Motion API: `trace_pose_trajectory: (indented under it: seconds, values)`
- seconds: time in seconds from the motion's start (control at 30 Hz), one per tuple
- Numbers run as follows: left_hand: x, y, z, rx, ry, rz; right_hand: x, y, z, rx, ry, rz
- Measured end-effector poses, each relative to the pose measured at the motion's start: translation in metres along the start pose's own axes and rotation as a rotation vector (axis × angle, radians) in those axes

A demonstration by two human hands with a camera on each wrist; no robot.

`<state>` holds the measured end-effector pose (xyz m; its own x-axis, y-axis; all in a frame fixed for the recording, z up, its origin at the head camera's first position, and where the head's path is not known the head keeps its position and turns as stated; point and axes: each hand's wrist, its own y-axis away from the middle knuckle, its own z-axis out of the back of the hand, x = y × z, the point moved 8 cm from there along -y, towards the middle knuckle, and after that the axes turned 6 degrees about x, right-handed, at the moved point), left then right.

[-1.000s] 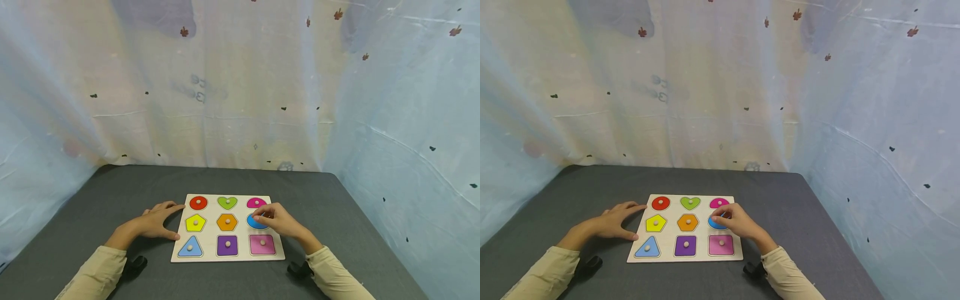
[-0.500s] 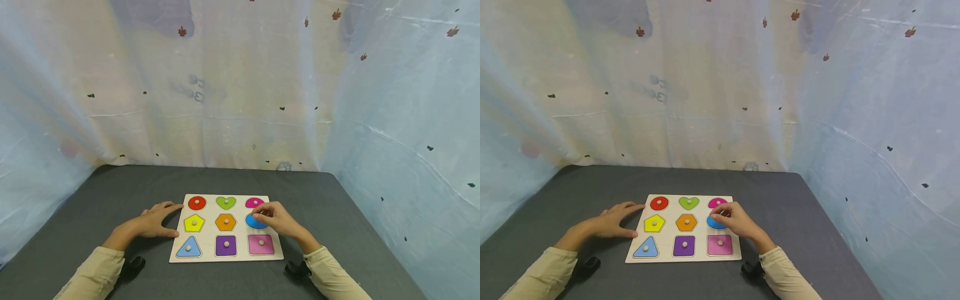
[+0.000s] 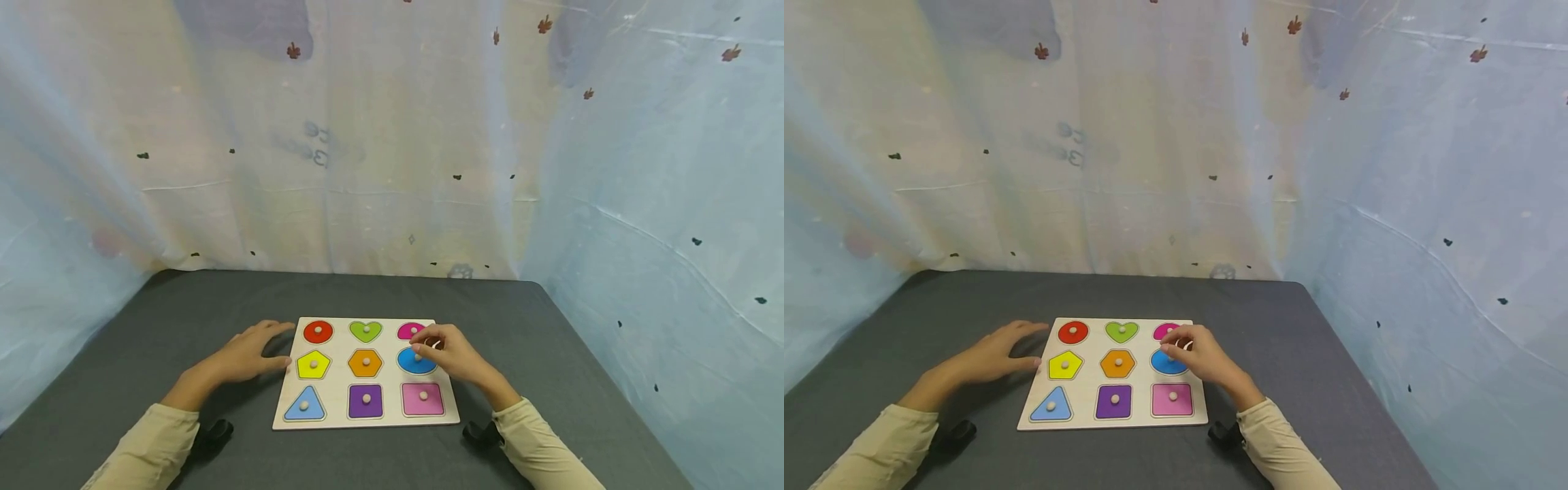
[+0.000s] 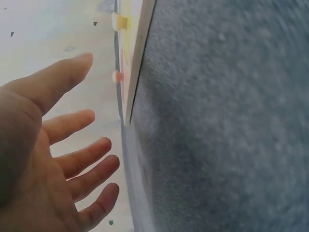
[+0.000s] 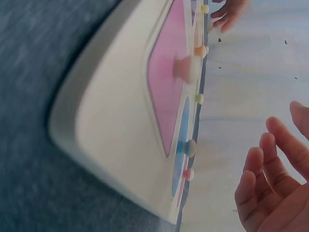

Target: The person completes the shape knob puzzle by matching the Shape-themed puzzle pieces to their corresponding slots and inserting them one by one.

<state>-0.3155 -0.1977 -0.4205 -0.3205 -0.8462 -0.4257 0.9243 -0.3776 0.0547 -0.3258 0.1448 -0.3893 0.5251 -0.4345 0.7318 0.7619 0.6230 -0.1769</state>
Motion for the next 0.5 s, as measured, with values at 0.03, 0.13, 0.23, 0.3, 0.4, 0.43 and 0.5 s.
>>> trace_pose_trajectory:
  seconds: [0.03, 0.13, 0.23, 0.3, 0.4, 0.43, 0.5]
  values:
    - [-0.001, 0.0, 0.001, -0.013, -0.001, -0.006, 0.0, 0.0, 0.001, -0.008, 0.016, -0.005]
    - [-0.006, 0.0, 0.005, -0.055, -0.007, -0.02, 0.0, 0.001, 0.004, -0.034, 0.062, -0.023]
    - [-0.012, 0.001, 0.01, -0.089, -0.007, -0.031, 0.0, 0.003, 0.007, -0.058, 0.099, -0.039]
    - [-0.015, 0.002, 0.012, -0.111, -0.007, -0.037, 0.0, 0.004, 0.009, -0.073, 0.113, -0.043]
    - [-0.02, 0.003, 0.017, -0.147, -0.014, -0.046, 0.002, 0.004, 0.011, -0.089, 0.139, -0.04]
    - [-0.022, 0.003, 0.018, -0.158, -0.018, -0.048, 0.002, 0.005, 0.012, -0.094, 0.147, -0.04]
    - [-0.025, 0.003, 0.02, -0.178, -0.03, -0.046, 0.003, 0.005, 0.013, -0.101, 0.166, -0.051]
